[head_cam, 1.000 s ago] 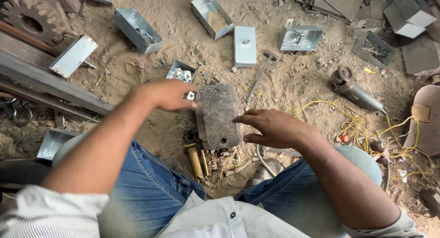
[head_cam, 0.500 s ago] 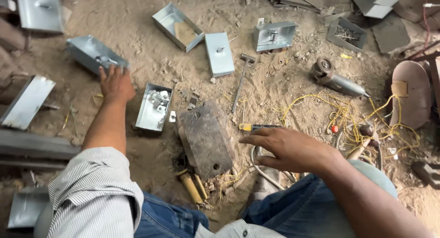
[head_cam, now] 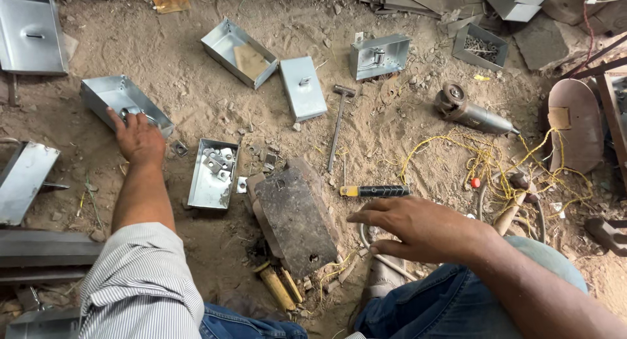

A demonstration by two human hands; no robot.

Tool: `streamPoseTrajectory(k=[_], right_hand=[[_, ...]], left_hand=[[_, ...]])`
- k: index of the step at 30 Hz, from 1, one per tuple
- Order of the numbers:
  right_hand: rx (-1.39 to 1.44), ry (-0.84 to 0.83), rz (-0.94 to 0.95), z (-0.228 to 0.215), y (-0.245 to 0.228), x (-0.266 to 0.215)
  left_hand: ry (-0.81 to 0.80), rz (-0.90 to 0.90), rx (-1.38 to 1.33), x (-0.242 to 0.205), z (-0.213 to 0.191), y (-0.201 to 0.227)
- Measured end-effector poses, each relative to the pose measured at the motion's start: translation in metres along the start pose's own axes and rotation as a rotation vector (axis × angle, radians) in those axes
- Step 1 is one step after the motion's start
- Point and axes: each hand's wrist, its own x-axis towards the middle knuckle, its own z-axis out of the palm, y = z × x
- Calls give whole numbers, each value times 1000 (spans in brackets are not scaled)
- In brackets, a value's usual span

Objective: The person welds a small metal tab onto a metal box and then places internal components and a metal bracket into the box.

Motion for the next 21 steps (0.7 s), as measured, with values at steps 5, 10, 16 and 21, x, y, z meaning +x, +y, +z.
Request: streamPoseTrajectory(k=[5,10,16,21], right_hand=[[-2,15,3,-1,-3,-5],[-53,137,-139,0,-9,-8],[23,89,-94,2,-12,-10],[-17,159,-38,-6,-6,-5]], left_hand=[[-18,-59,-137,-21,-16,-47],[2,-188,-318,-16,-51,-120],[128,-369,-544,-70,-95,-181],[235,-467,-847,-120,-134,-208]])
